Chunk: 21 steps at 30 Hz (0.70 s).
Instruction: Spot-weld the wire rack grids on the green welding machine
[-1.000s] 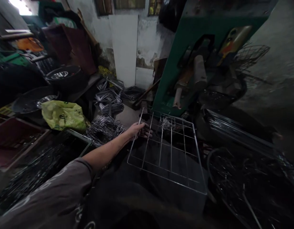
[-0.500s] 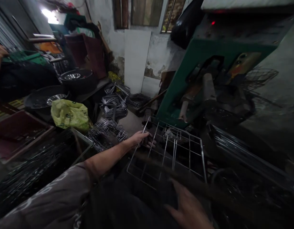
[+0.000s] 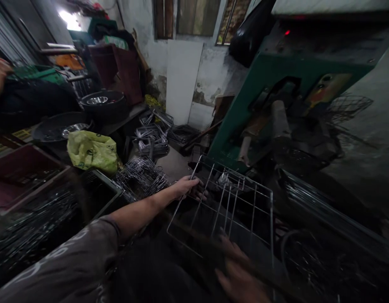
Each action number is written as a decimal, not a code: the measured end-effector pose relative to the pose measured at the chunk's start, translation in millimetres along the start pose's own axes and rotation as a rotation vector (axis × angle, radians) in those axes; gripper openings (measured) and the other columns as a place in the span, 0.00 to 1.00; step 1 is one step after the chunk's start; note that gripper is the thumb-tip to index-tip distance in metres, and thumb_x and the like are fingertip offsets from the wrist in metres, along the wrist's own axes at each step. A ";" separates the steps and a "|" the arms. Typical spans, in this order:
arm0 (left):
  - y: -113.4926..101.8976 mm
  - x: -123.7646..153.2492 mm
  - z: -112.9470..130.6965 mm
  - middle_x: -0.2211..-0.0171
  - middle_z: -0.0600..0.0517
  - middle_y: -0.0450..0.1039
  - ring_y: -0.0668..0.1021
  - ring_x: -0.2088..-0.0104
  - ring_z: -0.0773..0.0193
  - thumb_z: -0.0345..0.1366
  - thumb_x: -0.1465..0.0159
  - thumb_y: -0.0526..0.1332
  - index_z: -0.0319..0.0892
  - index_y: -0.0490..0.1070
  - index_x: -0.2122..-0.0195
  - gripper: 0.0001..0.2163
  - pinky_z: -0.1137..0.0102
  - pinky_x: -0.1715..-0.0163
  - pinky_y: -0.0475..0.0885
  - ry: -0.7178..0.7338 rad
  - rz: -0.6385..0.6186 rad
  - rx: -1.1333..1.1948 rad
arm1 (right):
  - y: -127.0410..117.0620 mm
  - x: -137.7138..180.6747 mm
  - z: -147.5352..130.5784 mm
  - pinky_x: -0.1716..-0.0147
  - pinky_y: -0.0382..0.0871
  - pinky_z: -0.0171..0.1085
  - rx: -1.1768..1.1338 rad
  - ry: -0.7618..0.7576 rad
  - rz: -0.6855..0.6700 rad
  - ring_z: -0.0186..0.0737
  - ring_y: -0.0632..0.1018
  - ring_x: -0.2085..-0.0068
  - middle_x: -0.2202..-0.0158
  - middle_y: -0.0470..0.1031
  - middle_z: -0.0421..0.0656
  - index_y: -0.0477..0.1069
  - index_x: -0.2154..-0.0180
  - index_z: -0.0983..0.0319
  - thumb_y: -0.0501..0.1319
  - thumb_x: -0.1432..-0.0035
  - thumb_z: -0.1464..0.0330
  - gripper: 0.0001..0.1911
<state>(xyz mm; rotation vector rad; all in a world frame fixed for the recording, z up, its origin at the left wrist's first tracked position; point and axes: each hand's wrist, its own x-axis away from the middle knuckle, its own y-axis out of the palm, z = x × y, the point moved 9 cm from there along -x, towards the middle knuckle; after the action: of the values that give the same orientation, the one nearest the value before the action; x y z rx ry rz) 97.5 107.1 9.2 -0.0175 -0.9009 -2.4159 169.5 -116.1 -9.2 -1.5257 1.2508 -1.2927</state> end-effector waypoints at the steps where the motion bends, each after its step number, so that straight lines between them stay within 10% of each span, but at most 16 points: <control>1: 0.2 0.0 -0.2 0.69 0.40 0.78 0.81 0.71 0.51 0.49 0.44 0.65 0.37 0.64 0.61 0.21 0.64 0.73 0.75 -0.002 0.002 0.000 | 3.8 -0.2 0.8 0.45 0.64 0.48 0.009 0.009 -0.006 0.51 0.67 0.42 0.36 0.57 0.52 0.49 0.35 0.64 0.55 0.50 0.71 0.40; 21: 10.6 -16.4 14.4 0.70 0.39 0.78 0.81 0.73 0.51 0.49 0.45 0.67 0.37 0.63 0.62 0.21 0.65 0.75 0.74 0.074 -0.016 0.041 | -26.0 -2.7 7.7 0.45 0.63 0.53 0.053 0.017 0.091 0.56 0.69 0.44 0.40 0.65 0.51 0.54 0.38 0.64 0.54 0.49 0.68 0.36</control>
<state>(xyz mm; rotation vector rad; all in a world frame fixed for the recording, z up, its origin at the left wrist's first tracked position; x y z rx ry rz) 114.2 117.4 23.4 0.0940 -0.9195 -2.3953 182.3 -107.8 13.5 -1.4070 1.2718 -1.2725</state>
